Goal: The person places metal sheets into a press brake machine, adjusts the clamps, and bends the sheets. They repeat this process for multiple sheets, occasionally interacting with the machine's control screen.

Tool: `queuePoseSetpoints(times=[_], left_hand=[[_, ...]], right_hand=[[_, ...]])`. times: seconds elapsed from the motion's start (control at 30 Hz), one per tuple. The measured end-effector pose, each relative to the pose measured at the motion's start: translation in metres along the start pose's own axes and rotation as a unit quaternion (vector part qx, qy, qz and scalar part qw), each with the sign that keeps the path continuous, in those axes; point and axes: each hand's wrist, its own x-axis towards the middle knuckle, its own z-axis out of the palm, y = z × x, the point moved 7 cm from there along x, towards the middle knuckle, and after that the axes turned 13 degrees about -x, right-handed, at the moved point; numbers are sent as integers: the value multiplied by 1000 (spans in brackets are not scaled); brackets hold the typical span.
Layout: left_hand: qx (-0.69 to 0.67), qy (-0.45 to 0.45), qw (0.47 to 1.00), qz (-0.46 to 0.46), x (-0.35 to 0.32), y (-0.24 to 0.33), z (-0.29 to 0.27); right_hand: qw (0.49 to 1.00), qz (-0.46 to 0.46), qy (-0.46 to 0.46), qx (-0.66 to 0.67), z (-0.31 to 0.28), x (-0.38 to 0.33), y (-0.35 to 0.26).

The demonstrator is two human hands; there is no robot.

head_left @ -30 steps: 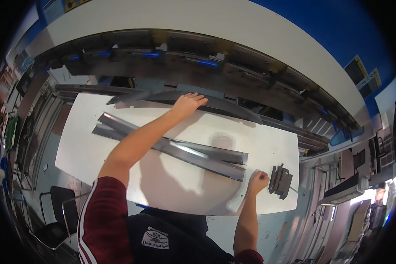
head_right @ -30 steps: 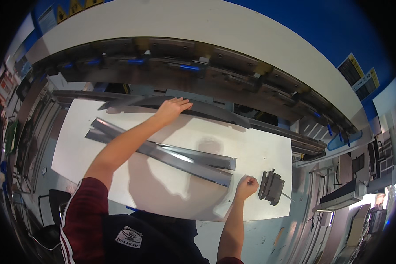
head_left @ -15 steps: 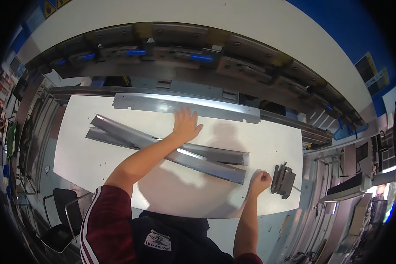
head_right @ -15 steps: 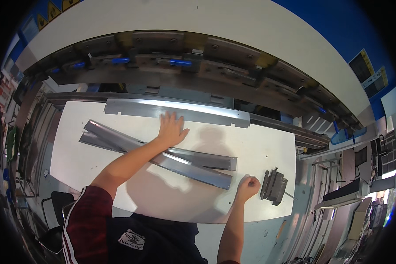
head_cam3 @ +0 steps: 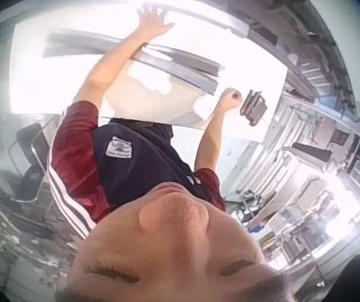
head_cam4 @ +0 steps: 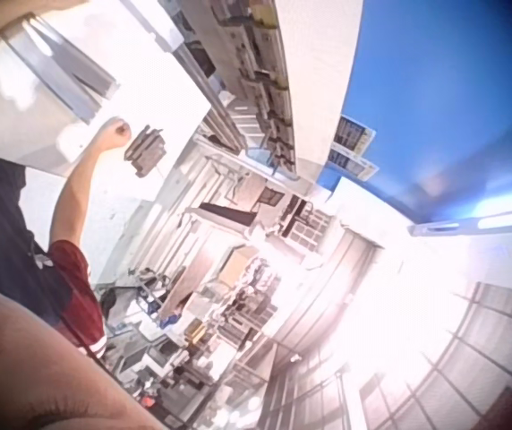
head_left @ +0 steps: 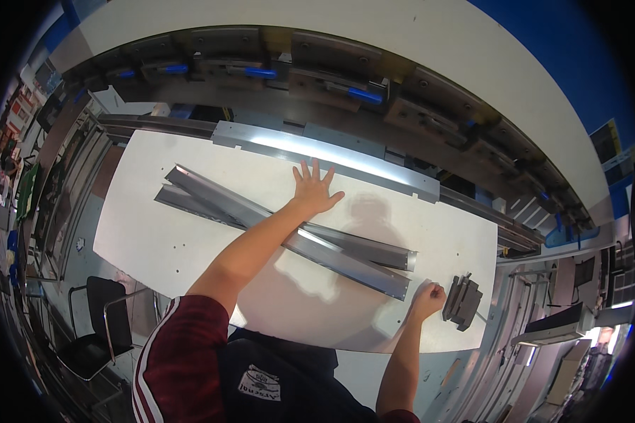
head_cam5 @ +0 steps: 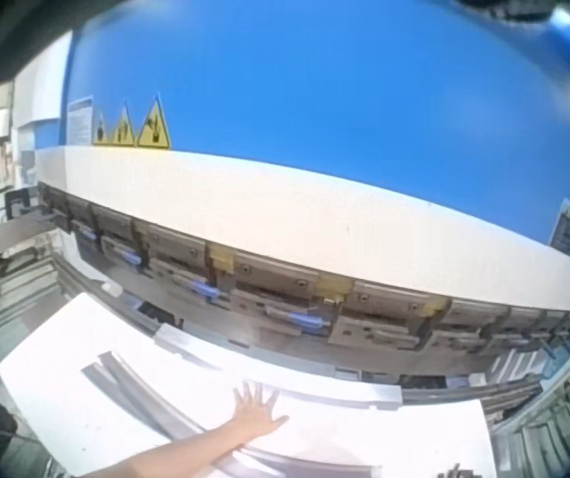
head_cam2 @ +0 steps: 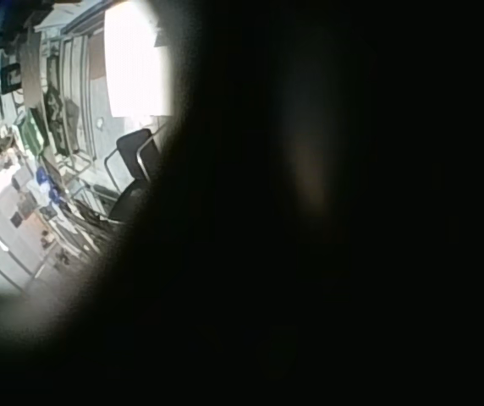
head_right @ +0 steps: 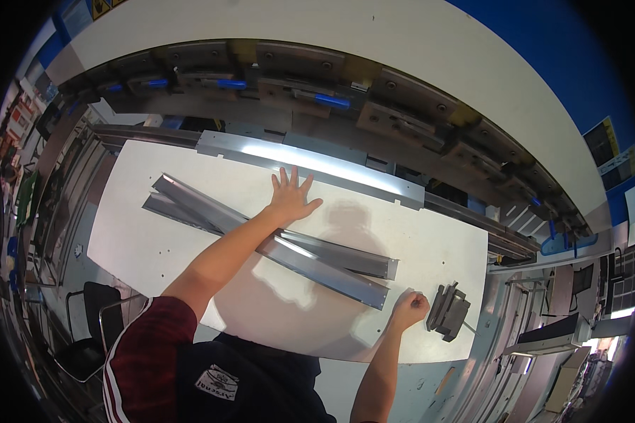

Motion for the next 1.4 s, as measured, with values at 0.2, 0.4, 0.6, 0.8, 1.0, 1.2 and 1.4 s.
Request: queuePoseSetpoints(times=[0.2,0.4,0.6,0.8,1.0,1.2,1.4], left_hand=[[-3,-5,1000,7,-5,-8,-8],[-28,-32,999,7,-2,-12,-12],[-46,-30,998,-8,-4,-12,-14],[-53,-29,998,-7,-1,-18,-6],[-33,15,999,12,-4,-19,1],[-38,15,999,12,0,-12,-4],[-21,-25,999,-14,5,-8,-8]], right_hand=[[1000,-6,-4,29,1,1,1],[999,4,25,35,0,-3,-7],[999,-6,35,11,-3,-4,-14],[999,-24,45,-6,-3,-3,-12],[998,-29,47,-7,-4,-3,-16],[1000,-16,21,-12,-3,-3,-16],[999,-18,35,8,-1,-3,-13]])
